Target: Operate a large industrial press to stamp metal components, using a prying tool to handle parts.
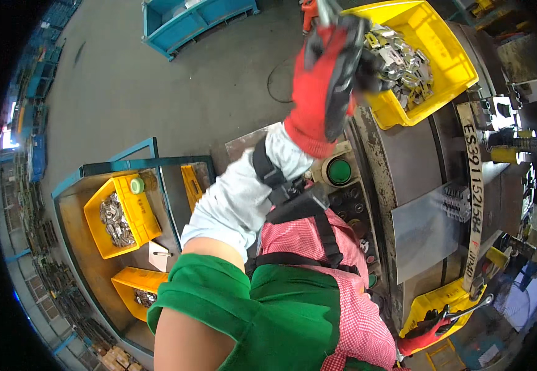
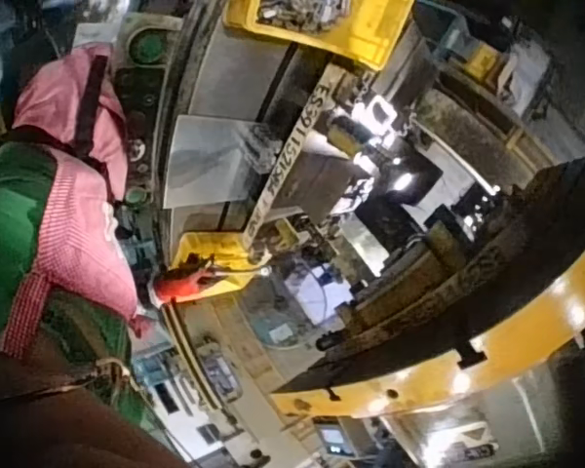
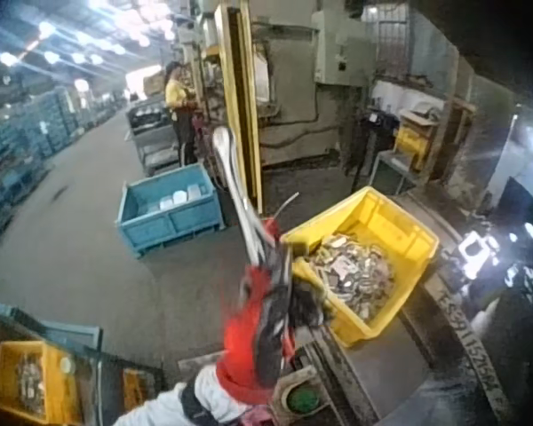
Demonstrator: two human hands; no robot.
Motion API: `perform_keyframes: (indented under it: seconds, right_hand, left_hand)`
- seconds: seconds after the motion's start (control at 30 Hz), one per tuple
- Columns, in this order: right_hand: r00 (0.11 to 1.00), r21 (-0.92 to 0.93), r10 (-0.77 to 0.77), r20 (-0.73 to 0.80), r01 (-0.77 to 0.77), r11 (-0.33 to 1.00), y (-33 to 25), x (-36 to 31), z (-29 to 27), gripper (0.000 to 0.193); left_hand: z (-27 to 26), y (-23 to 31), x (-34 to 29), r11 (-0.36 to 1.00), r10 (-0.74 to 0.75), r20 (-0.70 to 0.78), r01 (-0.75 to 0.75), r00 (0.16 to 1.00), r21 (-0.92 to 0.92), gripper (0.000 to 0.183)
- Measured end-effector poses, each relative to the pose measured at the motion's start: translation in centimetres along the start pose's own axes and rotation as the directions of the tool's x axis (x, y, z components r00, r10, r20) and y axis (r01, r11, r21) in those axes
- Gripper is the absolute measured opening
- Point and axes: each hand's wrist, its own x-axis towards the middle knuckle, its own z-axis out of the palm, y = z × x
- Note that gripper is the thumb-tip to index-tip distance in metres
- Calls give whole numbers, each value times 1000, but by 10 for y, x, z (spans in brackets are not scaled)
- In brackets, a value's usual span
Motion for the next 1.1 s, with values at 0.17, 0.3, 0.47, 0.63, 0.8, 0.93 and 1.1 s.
perform_keyframes:
  seconds: [0.17,0.3,0.47,0.63,0.8,0.93,1.1]
  right_hand:
    - [741,830,588,326,-522,197,-42,14,-10,41]
    - [769,816,563,304,-515,262,-29,7,1,36]
    - [682,800,637,360,-577,166,-26,1,0,38]
    - [787,815,561,256,-488,314,-20,-11,13,38]
    - [785,804,552,282,-507,311,-29,-9,5,36]
    - [702,795,581,412,-589,148,-13,-17,14,36]
    - [763,771,522,381,-574,275,-5,-26,22,39]
  left_hand:
    - [-9,-40,-41,971,-235,-160,223,959,-88,45]
    - [15,-58,-37,931,-270,-214,198,939,-307,45]
    - [55,-34,-8,956,-35,-173,-17,984,-292,39]
    - [74,-6,4,907,336,23,-316,942,-279,43]
    - [65,-1,24,939,247,112,-209,963,-274,38]
    - [62,6,21,904,408,249,-351,878,-244,36]
    - [64,1,6,914,392,-209,-406,896,-26,36]
